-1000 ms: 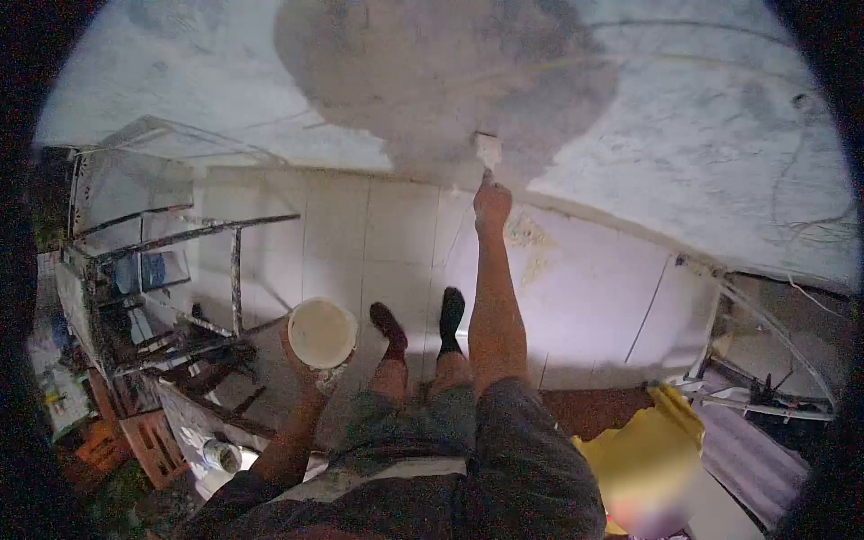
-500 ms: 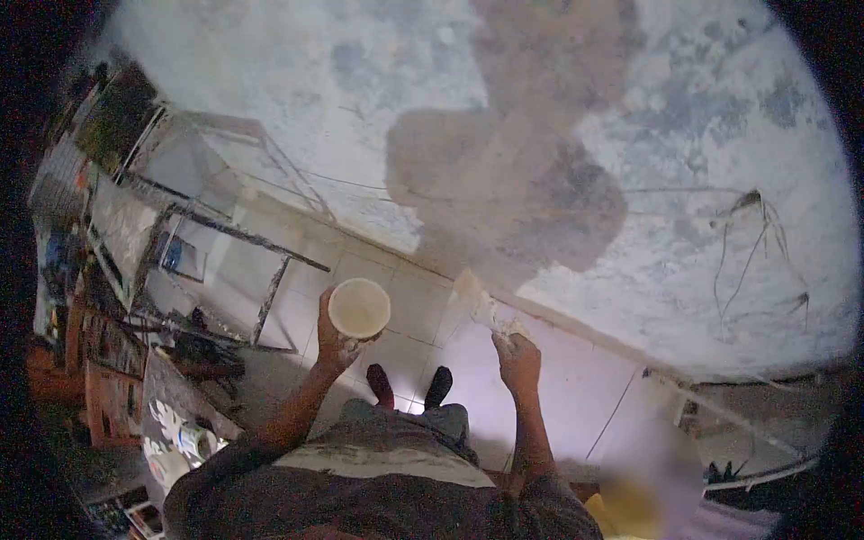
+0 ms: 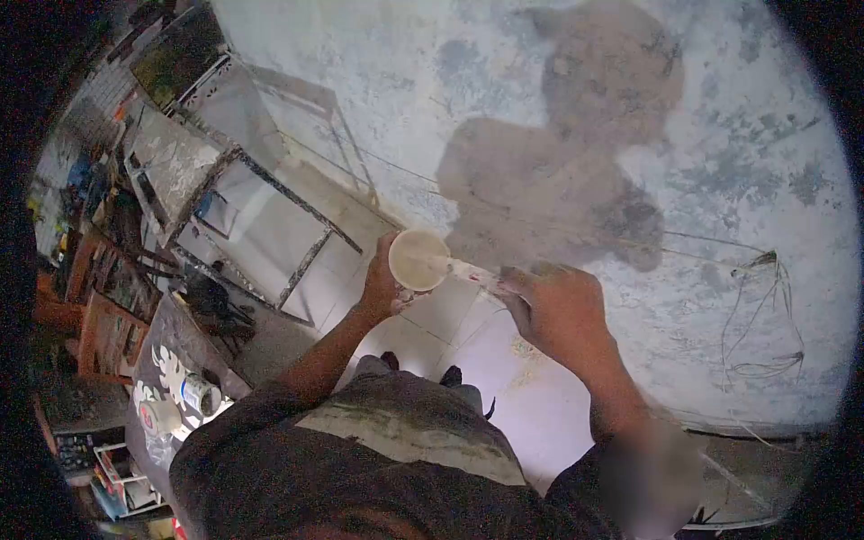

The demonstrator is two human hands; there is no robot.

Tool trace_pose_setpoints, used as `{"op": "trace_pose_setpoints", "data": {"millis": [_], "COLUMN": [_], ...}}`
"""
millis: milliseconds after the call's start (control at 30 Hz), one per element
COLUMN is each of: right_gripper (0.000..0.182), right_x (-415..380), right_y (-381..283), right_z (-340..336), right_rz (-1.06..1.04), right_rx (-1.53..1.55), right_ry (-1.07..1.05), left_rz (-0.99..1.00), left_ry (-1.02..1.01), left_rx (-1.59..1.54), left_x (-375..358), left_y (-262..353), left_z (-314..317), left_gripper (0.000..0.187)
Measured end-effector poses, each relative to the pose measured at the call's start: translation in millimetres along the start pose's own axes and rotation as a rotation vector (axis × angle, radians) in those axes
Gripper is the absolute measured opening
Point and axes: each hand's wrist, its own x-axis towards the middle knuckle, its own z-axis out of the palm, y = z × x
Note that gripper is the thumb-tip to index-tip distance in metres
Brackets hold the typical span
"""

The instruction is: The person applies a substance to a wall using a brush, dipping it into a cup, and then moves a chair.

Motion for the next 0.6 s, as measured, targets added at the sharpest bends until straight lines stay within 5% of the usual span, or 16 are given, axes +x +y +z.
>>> {"op": "trace_pose_setpoints", "data": {"millis": [233, 467, 600], "right_gripper": [0.014, 0.005, 0.004], "right_x": [54, 89, 93], "right_y": [-47, -66, -68], "right_z": [26, 45, 49], "right_rz": [-0.282, -0.43, -0.503], "right_rx": [-0.265, -0.206, -0.051], "right_ry": [-0.133, -0.173, -0.017], "left_rz": [0.351, 0.367, 0.374], "left_ry": [0.038, 0.106, 0.085], "left_rx": [0.284, 0.189, 0.187], "left_x": [2, 1, -3], "left_y": [-5, -6, -11], "left_z": [-19, -33, -41], "left_gripper": [0.079, 0.076, 0.077]}}
